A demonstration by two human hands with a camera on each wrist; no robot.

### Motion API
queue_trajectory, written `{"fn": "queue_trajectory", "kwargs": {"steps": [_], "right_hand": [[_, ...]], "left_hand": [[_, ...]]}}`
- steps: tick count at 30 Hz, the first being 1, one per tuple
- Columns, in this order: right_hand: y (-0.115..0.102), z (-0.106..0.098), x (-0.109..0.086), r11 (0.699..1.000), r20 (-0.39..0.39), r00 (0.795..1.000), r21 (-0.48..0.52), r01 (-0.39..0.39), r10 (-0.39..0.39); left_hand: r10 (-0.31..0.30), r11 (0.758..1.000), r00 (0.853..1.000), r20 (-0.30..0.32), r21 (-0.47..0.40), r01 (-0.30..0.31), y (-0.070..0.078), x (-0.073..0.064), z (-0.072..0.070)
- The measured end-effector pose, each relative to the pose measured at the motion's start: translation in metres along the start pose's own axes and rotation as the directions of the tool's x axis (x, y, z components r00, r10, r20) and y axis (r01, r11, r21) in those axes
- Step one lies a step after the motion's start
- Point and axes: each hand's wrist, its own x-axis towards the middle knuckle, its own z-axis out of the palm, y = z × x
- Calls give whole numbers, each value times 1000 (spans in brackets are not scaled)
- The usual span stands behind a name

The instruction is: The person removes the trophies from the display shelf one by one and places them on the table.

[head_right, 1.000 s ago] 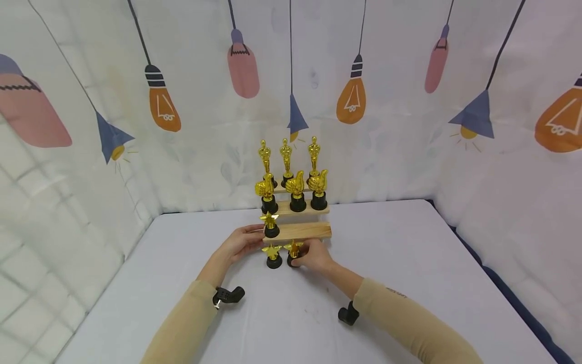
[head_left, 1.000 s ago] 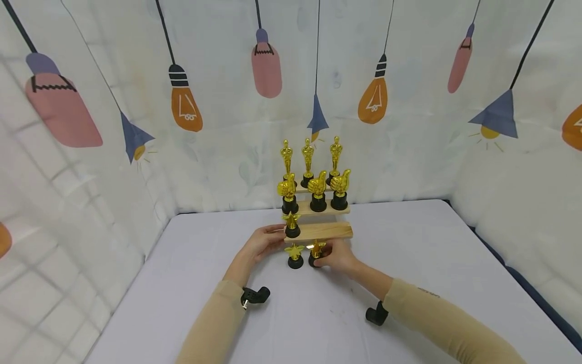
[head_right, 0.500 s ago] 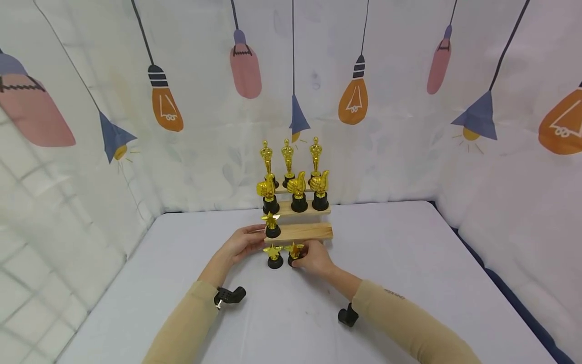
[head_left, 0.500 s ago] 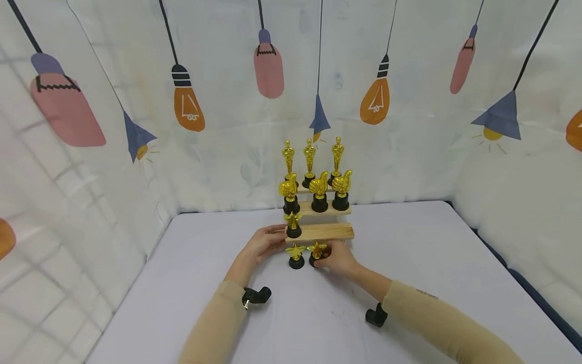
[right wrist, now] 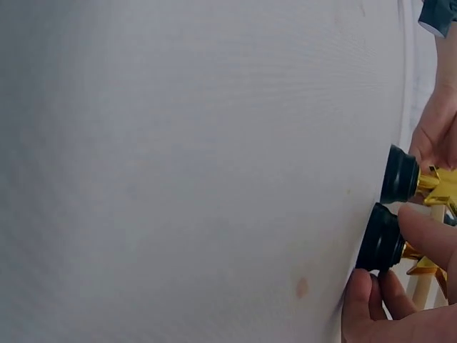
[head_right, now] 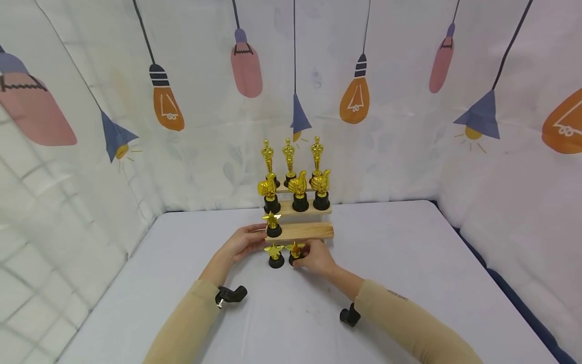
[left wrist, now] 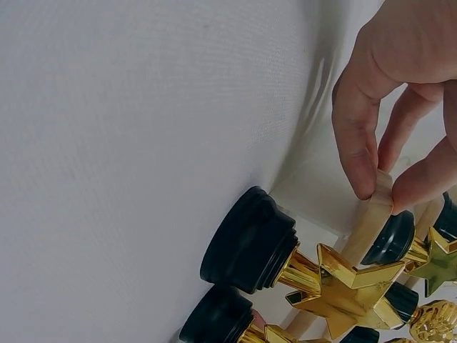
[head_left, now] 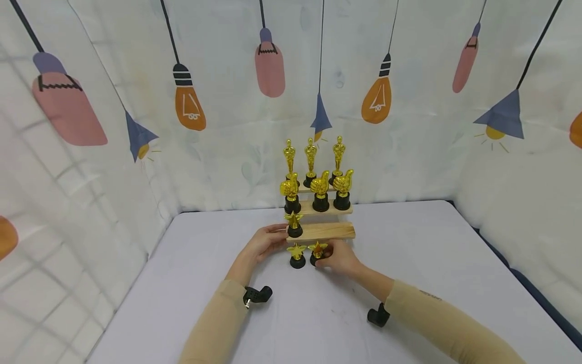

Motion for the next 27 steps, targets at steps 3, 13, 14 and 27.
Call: {"fn": "queue_trajectory", "kwargs": {"steps": [3, 13, 14, 27], "right_hand": [[0, -3, -2, 1000, 3, 1000, 11, -4, 4], [-11, -18, -13, 999, -3, 1000, 28, -30, 30], [-11, -20, -14, 999, -3, 999, 28, -34, 34], [-21, -41, -10, 998, 11, 1000, 54, 19, -20]], "left_hand": [[-3, 1000, 1000, 0, 4, 3, -1, 0, 1], [-6, 1000, 1000, 2, -16, 6, 1, -1, 2], [-7, 1000, 1000, 1, -18, 7, 1, -1, 2], [-34, 999, 999, -21, -35, 34, 0, 2, 2]]}}
